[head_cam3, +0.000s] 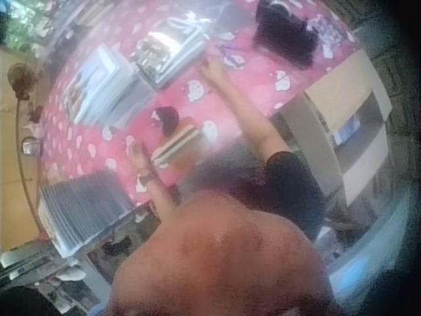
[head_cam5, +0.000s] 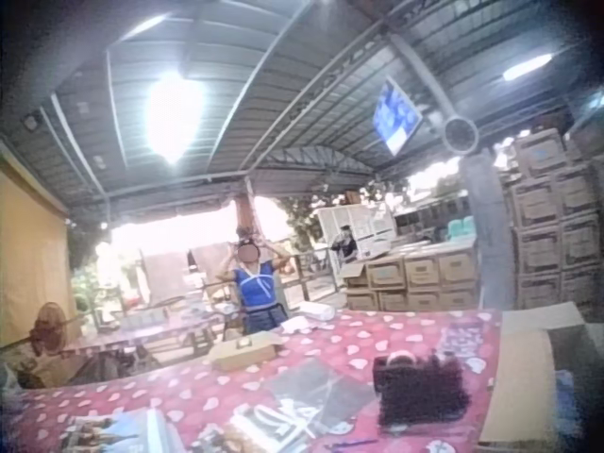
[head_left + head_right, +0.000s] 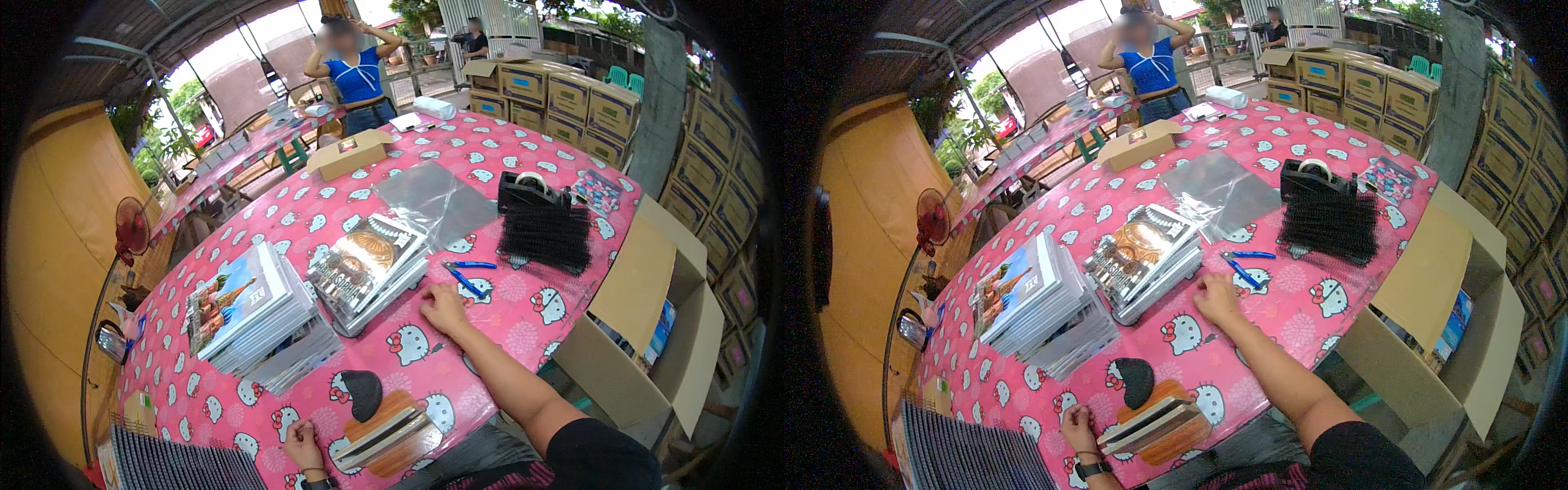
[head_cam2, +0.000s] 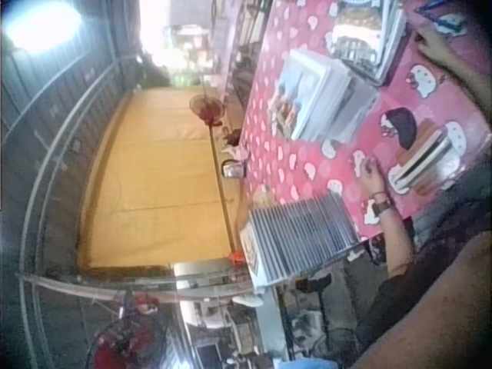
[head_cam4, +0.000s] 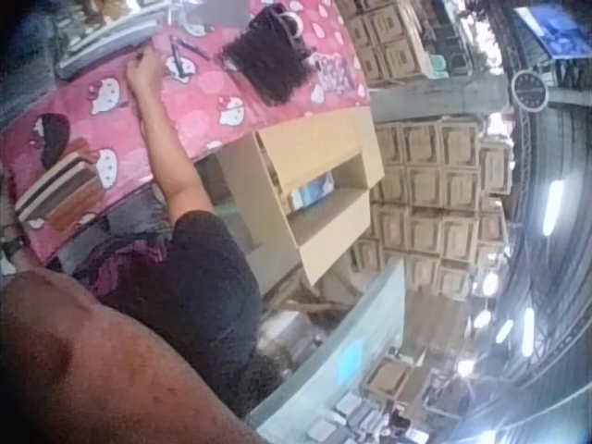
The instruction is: The person uses snips to trim the excess plastic coil from the spines of a stack of spiral-bound notebooks. They handle each notebook one at a time, cutting the coil at both ends before returning it to the stack on the table.
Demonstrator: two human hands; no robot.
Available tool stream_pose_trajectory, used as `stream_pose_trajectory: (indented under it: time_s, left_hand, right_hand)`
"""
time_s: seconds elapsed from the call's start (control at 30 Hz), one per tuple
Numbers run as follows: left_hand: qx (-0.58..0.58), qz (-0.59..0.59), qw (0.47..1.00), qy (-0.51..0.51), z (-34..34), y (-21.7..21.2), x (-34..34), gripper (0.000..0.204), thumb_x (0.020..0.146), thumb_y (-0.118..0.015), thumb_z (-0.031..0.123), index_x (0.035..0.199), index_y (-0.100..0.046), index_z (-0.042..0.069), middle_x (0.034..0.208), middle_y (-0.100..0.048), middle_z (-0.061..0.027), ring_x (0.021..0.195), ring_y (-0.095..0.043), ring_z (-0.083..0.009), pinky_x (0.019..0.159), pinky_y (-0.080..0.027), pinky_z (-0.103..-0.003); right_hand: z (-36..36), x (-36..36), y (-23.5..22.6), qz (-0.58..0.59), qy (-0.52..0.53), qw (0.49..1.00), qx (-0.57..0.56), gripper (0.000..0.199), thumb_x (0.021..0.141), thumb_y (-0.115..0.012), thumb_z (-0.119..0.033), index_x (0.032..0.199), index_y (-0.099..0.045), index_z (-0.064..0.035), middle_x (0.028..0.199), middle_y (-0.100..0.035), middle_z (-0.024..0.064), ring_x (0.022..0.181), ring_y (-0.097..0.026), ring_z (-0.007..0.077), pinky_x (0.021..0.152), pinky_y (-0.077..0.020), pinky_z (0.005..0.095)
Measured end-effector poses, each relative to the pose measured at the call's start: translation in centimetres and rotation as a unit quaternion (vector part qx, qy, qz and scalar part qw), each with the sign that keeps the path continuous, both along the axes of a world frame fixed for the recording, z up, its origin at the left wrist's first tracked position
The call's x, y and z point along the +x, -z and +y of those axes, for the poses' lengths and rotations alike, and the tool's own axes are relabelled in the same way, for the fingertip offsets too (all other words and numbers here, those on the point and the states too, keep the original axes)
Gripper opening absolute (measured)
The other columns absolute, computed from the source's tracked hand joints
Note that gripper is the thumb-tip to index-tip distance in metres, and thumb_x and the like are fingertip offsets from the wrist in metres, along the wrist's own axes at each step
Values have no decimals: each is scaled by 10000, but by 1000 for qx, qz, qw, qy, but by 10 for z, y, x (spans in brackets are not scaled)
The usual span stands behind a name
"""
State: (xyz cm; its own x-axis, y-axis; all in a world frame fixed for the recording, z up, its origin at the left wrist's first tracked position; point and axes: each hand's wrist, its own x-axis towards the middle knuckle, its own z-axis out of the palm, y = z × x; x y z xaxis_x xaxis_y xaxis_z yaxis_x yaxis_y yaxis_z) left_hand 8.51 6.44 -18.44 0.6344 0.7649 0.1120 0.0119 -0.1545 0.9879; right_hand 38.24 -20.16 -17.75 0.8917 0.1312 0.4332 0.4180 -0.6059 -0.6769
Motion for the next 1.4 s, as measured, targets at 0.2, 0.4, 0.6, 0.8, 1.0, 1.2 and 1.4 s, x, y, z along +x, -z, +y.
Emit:
stream_pose_trajectory:
  time_s: [0.2,0.4,0.6,0.8,1.0,1.2,1.4]
  left_hand:
    - [6,8,1000,-6,-1,0,0,101,823,-604,85,873,-576,1,687,-562,-8,577,-492,-60,521,-406,-184]
    - [0,15,1000,0,-3,-4,0,109,828,-605,91,876,-575,-2,692,-566,-10,583,-500,-67,532,-415,-189]
    - [19,3,1000,14,-4,-4,0,104,827,-604,77,885,-577,-6,688,-568,-10,587,-501,-66,536,-416,-189]
    - [7,9,1000,0,-6,-7,1,101,820,-608,75,877,-585,-5,680,-564,2,584,-493,-59,533,-404,-186]
    - [62,20,998,-1,-8,-10,1,108,812,-611,82,876,-590,-3,662,-552,15,571,-468,-49,514,-373,-184]
    - [81,48,996,-7,-16,-23,2,115,810,-623,111,856,-597,9,657,-526,39,573,-428,-40,518,-349,-181]
    - [77,34,996,1,-7,-10,-1,134,811,-628,131,858,-603,9,661,-527,36,595,-428,-36,535,-347,-180]
  right_hand:
    - [-2,4,2,13,-7,1000,20,200,645,-617,-150,820,-634,-57,831,-600,122,879,-487,307,815,-404,389]
    - [-4,2,-2,13,-21,1000,19,189,658,-630,-156,821,-633,-61,807,-615,108,881,-490,295,804,-408,376]
    - [-4,1,-3,37,-18,999,7,203,655,-632,-173,830,-636,-71,830,-613,103,899,-488,299,808,-407,386]
    - [0,-5,-9,69,54,995,-57,304,642,-642,-226,909,-629,-82,1012,-571,113,1048,-416,317,839,-345,480]
    - [-4,-3,-12,94,86,991,-52,460,641,-651,-245,1047,-546,-55,1113,-518,132,1109,-381,319,885,-299,479]
    - [-6,5,-1,99,103,990,-13,600,661,-651,-265,1165,-427,-30,1144,-485,173,1147,-372,329,916,-282,485]
    - [-7,15,11,74,102,991,49,706,692,-623,-219,1301,-306,-55,1194,-507,171,1131,-417,333,937,-295,458]
